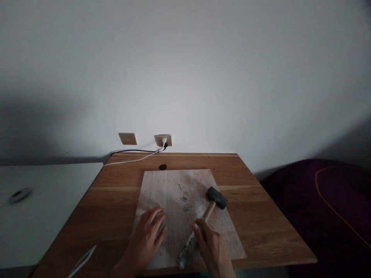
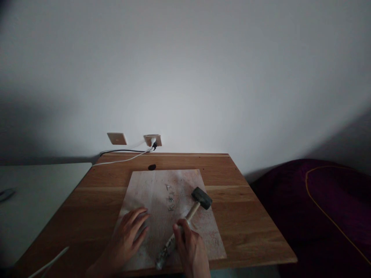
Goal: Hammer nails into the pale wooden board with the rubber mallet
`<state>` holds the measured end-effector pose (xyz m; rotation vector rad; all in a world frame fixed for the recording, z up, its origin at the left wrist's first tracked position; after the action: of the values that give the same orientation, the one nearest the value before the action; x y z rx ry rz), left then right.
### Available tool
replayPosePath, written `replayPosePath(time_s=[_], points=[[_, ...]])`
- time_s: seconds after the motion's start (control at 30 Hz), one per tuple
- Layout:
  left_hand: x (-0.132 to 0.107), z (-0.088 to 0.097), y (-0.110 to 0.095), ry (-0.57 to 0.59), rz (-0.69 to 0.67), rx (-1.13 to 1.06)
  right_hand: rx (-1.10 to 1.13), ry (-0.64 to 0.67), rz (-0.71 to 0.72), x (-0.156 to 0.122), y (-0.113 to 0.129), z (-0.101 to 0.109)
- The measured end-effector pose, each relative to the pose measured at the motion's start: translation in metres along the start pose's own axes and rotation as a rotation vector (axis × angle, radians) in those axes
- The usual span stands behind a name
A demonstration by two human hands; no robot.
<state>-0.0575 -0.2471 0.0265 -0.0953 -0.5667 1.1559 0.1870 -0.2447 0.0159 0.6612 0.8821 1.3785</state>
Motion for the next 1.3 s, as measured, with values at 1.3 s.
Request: replayPosePath(time_s=[1.3], points=[[-0.055,0.028,0.074,-0.211,0.325,-0.045,0.753,0.132,0.149,0.018,0.103,0.049]])
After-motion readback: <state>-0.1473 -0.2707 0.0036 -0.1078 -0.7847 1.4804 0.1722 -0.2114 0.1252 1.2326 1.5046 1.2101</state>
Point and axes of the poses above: each hand's wrist, its own x-axis towards the middle knuckle, its own z-axis out of the back of the hand, y = z × x, the point moved 3 cm from there along x, towards the middle knuckle, and after that the axes turned 3 degrees about -x, right-handed, at the moved point
